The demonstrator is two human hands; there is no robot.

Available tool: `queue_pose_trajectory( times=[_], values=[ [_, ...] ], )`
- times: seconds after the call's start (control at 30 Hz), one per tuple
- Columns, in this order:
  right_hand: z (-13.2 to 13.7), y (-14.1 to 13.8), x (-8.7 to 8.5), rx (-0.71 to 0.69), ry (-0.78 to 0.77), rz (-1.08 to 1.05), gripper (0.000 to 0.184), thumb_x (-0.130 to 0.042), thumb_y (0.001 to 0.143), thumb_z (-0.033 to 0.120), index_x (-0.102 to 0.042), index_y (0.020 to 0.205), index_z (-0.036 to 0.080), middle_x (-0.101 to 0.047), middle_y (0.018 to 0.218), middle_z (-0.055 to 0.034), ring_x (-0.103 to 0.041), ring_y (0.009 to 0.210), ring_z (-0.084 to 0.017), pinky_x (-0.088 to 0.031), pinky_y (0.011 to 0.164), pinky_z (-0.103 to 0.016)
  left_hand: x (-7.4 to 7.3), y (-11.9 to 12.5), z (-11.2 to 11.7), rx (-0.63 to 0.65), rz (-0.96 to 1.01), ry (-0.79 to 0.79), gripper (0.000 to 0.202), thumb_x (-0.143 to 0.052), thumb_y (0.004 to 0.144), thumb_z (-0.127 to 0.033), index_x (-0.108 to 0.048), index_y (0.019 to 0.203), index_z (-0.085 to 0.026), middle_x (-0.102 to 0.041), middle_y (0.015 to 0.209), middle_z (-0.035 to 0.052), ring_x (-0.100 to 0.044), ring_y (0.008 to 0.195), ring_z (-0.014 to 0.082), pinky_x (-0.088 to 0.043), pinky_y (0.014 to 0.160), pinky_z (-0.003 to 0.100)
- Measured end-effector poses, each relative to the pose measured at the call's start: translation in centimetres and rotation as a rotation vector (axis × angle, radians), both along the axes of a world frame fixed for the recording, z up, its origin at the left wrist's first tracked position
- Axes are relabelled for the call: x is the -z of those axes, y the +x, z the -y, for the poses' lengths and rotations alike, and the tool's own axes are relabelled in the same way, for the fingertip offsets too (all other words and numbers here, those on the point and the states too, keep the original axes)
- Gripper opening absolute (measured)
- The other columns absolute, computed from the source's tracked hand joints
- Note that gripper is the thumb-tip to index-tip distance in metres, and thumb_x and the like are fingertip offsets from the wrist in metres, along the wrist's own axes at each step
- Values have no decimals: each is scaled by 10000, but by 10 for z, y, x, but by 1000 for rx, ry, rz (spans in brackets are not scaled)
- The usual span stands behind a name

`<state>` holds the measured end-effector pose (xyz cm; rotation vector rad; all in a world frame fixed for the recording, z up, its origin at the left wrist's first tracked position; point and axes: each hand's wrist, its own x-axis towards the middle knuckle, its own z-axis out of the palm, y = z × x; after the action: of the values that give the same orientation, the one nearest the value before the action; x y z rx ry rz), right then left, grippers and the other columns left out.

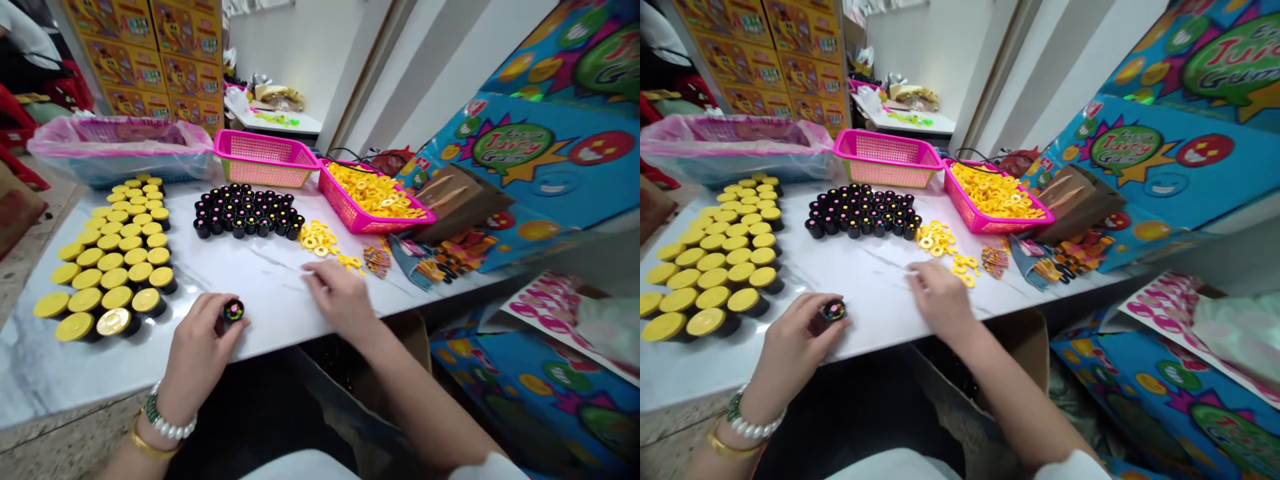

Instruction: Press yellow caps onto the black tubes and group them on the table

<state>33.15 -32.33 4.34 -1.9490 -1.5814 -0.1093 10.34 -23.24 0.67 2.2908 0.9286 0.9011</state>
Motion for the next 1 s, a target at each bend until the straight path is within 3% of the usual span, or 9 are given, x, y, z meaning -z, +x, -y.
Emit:
queue_pose_trajectory(
  times=[0.07,0.13,0.3,0.4,0.53,0.67,0.77,0.87,1.0],
  values=[
    [18,35,7,325,-79,169,224,-504,902,277,-695,970,181,-688,985,-134,-638,902,-266,-479,812,-388,0,-1,2,-7,-11,17,219,-641,856,-299,-602,1047,-199,-617,960,27,-578,725,147,-493,698,287],
    [35,64,15,475,-249,242,213,-551,856,327,-711,892,191,-684,1002,-131,-638,877,-286,-483,752,-399,-1,0,4,-8,-38,21,225,-656,849,-273,-598,1052,-194,-618,967,27,-596,770,156,-493,720,287],
    [50,86,25,294,-375,226,131,-595,789,345,-624,759,221,-674,846,-70,-626,744,-245,-468,679,-369,-4,1,8,-16,-70,5,244,-701,818,-238,-602,1035,-183,-624,985,34,-614,862,176,-493,753,290],
    [38,86,23,216,-417,168,158,-649,727,363,-567,684,235,-641,715,-43,-610,659,-235,-445,616,-357,-6,0,8,-21,-50,-36,294,-720,799,-214,-599,1065,-180,-624,987,37,-613,864,172,-500,768,293],
    [19,84,14,155,-484,50,228,-732,624,342,-600,771,229,-608,620,-17,-580,555,-211,-411,516,-323,-9,-3,7,-30,-32,-109,384,-751,761,-189,-580,1105,-180,-617,960,34,-597,824,163,-507,751,294],
    [8,59,-1,-45,-523,-101,188,-718,676,375,-611,682,221,-564,559,-11,-522,501,-167,-377,464,-296,-11,-3,5,2,-18,-127,235,-766,749,-192,-626,937,-175,-597,907,22,-570,774,145,-493,721,277],
    [-4,21,-11,-229,-616,-600,272,-675,767,470,-635,771,202,-575,543,0,-526,467,-138,-417,437,-273,-9,-2,5,-14,-12,-143,239,-783,736,-210,-665,940,-174,-572,880,15,-556,751,134,-478,686,260],
    [-23,-20,-15,-343,-641,-1032,365,-741,729,483,-631,905,182,-613,564,6,-559,458,-127,-455,410,-246,-7,-2,6,-9,-22,-148,184,-762,759,-221,-690,924,-183,-558,828,2,-545,730,127,-460,663,247],
    [-50,-55,-10,-364,-638,-1144,399,-843,609,423,-597,807,178,-580,532,46,-512,416,-83,-401,358,-187,-5,-2,6,-1,-35,-134,100,-716,808,-249,-700,875,-176,-534,770,-11,-527,699,119,-426,629,237]
  ],
)
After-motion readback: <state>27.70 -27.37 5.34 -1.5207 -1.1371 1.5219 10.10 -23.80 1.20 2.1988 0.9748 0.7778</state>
